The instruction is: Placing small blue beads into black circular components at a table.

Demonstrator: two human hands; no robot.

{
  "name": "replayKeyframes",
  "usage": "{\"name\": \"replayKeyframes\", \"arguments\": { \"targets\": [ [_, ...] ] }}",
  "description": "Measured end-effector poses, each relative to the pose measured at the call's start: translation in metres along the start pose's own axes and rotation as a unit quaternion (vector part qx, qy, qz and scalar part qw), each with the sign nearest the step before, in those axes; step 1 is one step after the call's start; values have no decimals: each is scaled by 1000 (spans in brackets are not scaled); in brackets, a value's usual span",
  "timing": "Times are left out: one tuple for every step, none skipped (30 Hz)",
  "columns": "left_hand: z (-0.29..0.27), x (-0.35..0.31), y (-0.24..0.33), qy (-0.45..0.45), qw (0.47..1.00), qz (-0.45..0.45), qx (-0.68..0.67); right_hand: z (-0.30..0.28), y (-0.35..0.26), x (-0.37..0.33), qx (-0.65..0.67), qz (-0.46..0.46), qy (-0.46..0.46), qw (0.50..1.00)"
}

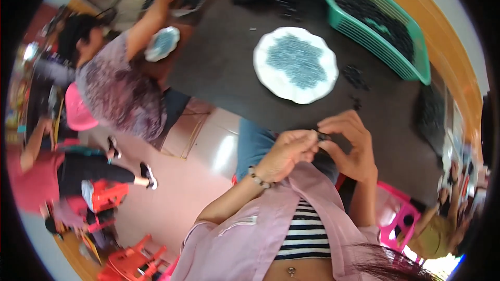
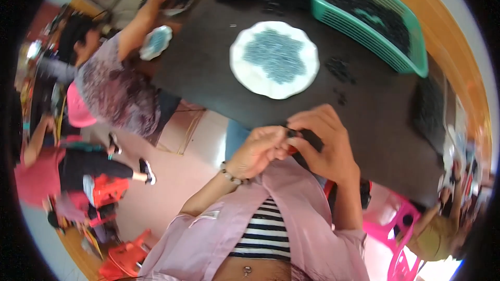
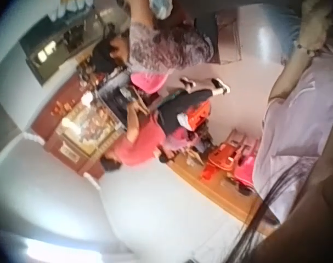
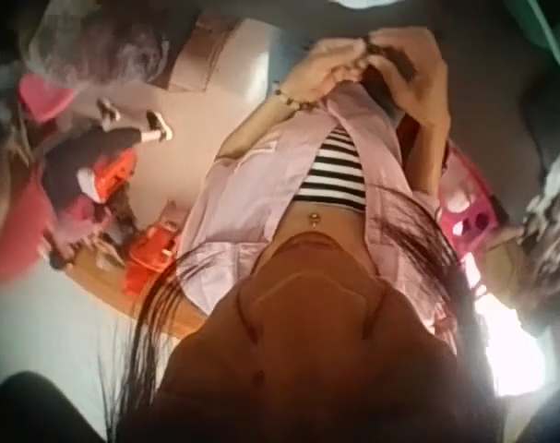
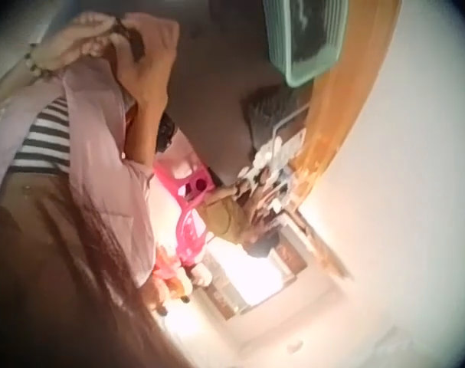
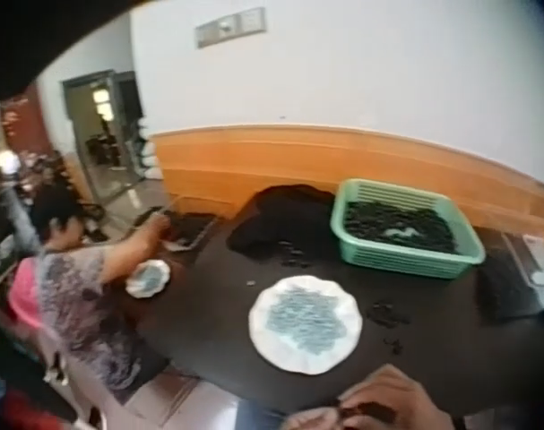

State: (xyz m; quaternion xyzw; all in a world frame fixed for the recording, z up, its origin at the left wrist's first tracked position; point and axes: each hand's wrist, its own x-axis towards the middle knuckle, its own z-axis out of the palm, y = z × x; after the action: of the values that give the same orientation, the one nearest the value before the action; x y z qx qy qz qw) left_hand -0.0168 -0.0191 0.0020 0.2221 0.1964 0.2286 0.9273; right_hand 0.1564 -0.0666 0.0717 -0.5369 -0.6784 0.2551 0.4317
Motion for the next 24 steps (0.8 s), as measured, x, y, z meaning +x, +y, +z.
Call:
{"name": "replayKeyframes", "arguments": {
  "targets": [
    [-1,2,2,-23,1000,0,-13,-1,0,2,-36,1,-1,999],
    [-3,4,3,-10,1000,-5,4,-1,1,8,-71,2,-2,997],
    [-1,5,5,4,1000,-5,16,0,0,11,-61,-6,-11,998],
    [1,7,8,18,999,-7,28,0,-1,15,-74,-2,-25,997],
    [-3,8,10,7,1000,2,23,1,-1,20,-88,2,-38,995],
    [-6,10,11,18,1000,9,22,2,3,25,-80,-4,-46,996],
    [-9,13,14,17,1000,3,13,3,6,30,-81,-2,-54,995],
    [-12,15,15,15,1000,-4,3,4,9,34,-83,2,-61,995],
    [-16,18,18,10,1000,-9,10,4,10,39,-77,-3,-66,995],
    [-18,21,20,16,1000,-4,10,3,11,43,-87,-7,-67,994],
    [-19,25,22,15,1000,-12,-1,4,12,48,-98,-10,-67,993],
    [-17,28,25,9,1000,-23,-13,4,14,51,-100,-8,-68,993],
    [-17,28,29,5,1000,-26,-15,5,16,54,-96,-11,-73,993],
    [-19,26,35,35,998,-34,-28,5,17,57,-94,-11,-76,993],
    [-15,24,38,60,996,-48,-43,3,18,59,-107,-1,-70,992],
    [-19,22,39,67,996,-41,-36,3,19,66,-83,-1,-75,994],
    [-21,19,42,70,996,-36,-37,1,20,73,-60,0,-77,995],
    [-23,17,46,75,996,-29,-35,-2,24,80,-69,4,-87,994],
    [-23,17,50,55,997,-44,-38,-5,27,85,-85,13,-81,993],
    [-22,17,53,60,996,-41,-49,-10,31,89,-100,21,-75,992],
    [-23,17,55,70,995,-35,-59,-12,36,94,-112,31,-68,991],
    [-23,17,56,60,995,-44,-61,-13,39,99,-140,23,-53,988],
    [-23,17,56,77,994,-42,-59,-16,44,103,-166,15,-39,985],
    [-22,18,56,93,993,-40,-57,-19,48,106,-175,22,-35,984]
  ]
}}
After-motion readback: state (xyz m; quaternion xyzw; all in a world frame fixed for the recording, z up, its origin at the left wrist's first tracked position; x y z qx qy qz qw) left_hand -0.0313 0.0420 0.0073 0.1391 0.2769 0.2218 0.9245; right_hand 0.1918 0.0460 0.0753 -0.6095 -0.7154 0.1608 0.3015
